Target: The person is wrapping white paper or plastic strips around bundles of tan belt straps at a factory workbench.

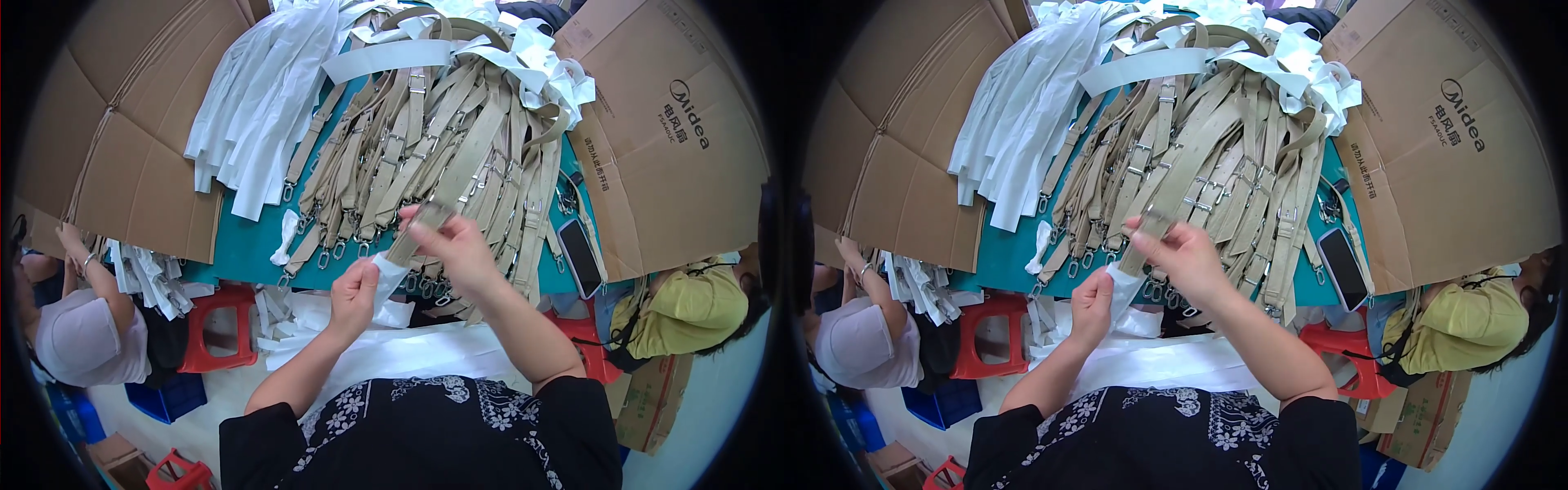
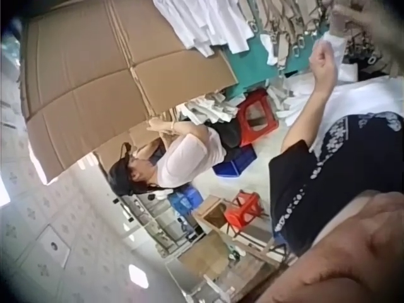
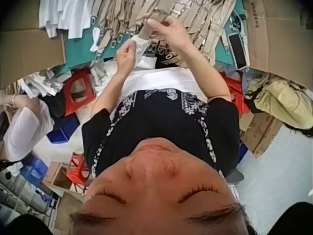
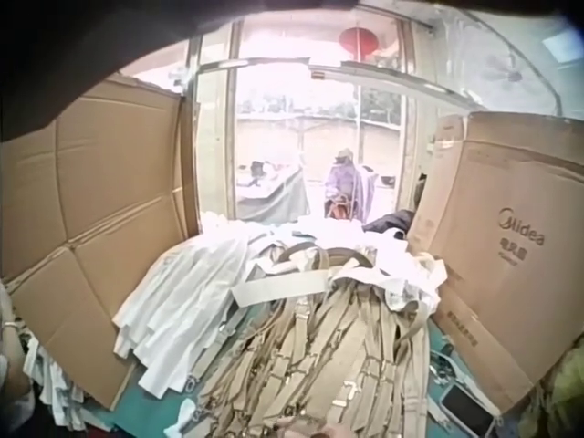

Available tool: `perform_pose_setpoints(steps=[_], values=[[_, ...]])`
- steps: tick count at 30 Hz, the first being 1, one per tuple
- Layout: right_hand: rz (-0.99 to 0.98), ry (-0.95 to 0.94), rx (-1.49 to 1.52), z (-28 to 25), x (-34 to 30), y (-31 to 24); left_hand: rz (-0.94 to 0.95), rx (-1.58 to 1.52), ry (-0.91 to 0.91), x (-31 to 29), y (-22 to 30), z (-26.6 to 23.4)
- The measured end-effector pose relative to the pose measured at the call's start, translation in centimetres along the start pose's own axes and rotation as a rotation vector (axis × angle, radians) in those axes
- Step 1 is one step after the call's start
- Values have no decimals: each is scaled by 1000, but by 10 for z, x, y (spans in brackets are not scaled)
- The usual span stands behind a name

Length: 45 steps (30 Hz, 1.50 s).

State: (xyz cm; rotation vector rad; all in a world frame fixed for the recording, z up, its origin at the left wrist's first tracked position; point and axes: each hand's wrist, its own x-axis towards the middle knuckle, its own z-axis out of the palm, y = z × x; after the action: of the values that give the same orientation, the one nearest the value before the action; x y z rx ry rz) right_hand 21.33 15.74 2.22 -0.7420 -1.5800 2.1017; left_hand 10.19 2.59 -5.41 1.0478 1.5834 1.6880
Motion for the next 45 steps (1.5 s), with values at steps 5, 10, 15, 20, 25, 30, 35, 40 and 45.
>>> perform_pose_setpoints(steps=[5,10,15,20,25,30,35,40,45], values=[[148,-427,473,-32,17,-55,334,260,-58,55,54,2],[-49,-392,343,-40,27,-104,295,120,-48,95,110,13],[-158,-359,579,-73,25,-109,-99,-402,-723,105,75,-18],[-277,-233,597,-132,20,-131,-274,-69,-1153,73,45,-69],[-254,-56,403,-140,21,-109,-540,144,-892,42,37,-118],[-180,-73,331,-87,17,-77,-294,2,-673,26,51,-92],[-188,-22,443,-84,13,-70,-267,-14,-550,11,28,-77],[-238,-312,740,-97,3,-83,-91,207,-610,10,8,-65],[-203,-405,733,-94,5,-86,-22,251,-636,14,-7,-62]])
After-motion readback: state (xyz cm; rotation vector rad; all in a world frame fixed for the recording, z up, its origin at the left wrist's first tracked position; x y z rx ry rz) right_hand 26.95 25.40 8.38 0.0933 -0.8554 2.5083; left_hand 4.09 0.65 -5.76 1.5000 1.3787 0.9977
